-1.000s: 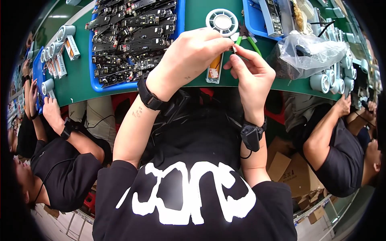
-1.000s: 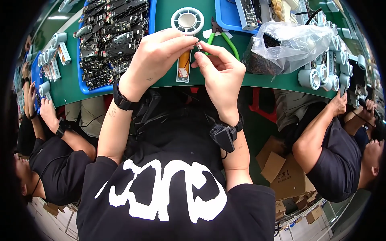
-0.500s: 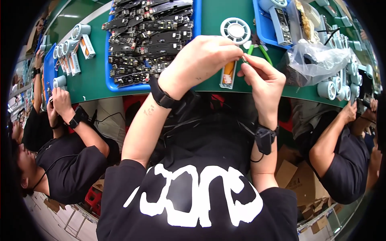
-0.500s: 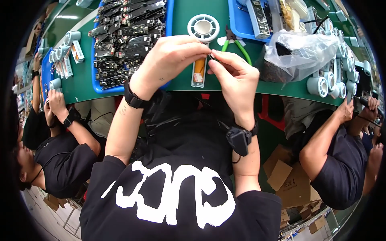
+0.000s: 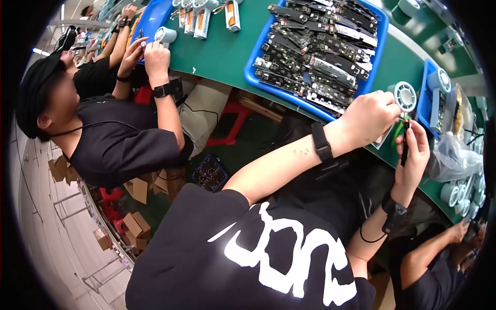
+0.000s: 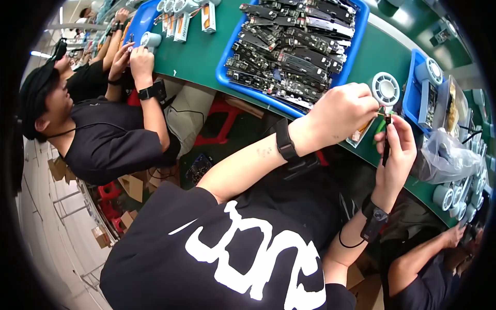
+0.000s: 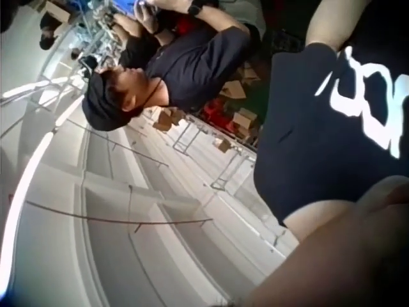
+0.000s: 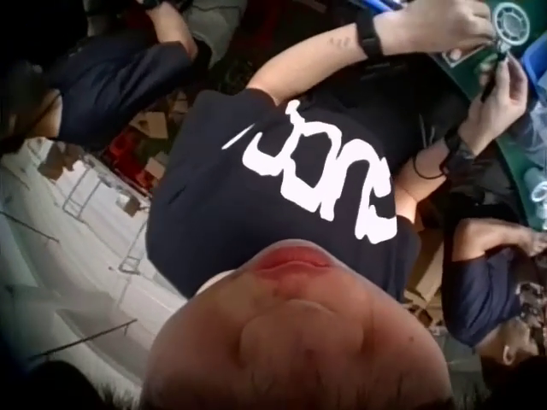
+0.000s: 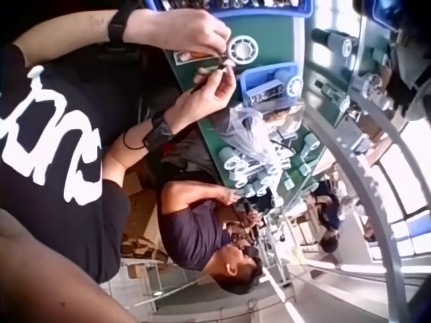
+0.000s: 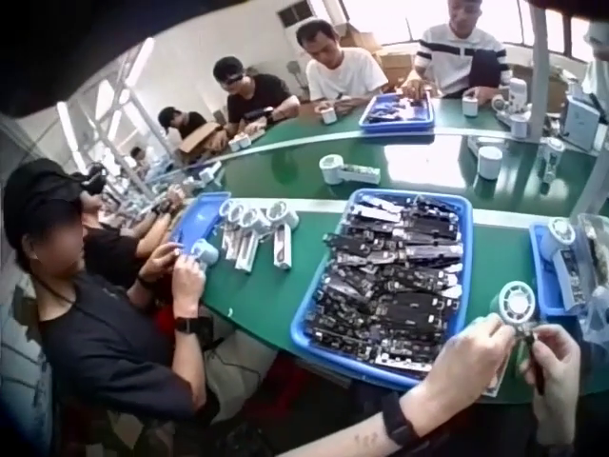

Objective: The person picks up a circuit board and a battery, connects the wires from the battery to the board by hand, and then sets the connected components down on the table. This process is repeated with another circuit board and battery.

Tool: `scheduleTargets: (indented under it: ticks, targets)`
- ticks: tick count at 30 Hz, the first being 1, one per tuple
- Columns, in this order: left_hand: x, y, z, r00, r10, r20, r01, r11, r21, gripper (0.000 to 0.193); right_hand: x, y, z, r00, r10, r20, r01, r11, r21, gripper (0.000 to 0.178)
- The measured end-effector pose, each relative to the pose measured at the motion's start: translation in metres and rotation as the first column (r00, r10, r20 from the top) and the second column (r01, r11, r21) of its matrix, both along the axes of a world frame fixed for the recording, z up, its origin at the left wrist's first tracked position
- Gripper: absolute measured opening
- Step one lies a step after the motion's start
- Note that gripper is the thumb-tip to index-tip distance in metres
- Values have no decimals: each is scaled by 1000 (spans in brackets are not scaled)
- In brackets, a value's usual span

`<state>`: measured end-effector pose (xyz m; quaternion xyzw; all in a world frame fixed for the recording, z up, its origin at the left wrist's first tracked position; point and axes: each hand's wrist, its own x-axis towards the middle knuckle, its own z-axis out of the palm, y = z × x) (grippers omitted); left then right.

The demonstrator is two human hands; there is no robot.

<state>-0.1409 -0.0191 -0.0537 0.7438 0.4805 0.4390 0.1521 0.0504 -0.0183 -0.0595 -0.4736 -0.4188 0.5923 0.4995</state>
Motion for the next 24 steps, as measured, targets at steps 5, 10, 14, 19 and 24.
scheduleTargets:
  ticks: [5, 10, 14, 19, 24]
  targets:
    - [-5, 4, 6, 964, 34, -263, -32, 999, 15, 7, -10, 2, -9, 990, 62, -130, -75, 992, -98, 20]
    - [-6, 7, 3, 975, 63, -211, -71, 997, -31, 5, -25, -11, -1, 998, 11, -55, -16, 995, -101, 17]
    - [2, 11, -2, 979, 42, -198, -32, 998, 52, 6, -18, -9, 2, 1000, -8, -30, 5, 996, -92, 17]
    - [0, 8, -1, 897, 34, -441, 17, 994, 112, 9, -19, -6, 6, 1000, -13, 22, 14, 998, -62, 18]
    - [3, 5, 7, 869, -8, -494, 26, 999, 31, 8, -24, -10, 14, 983, -21, 185, 22, 1000, -3, 18]
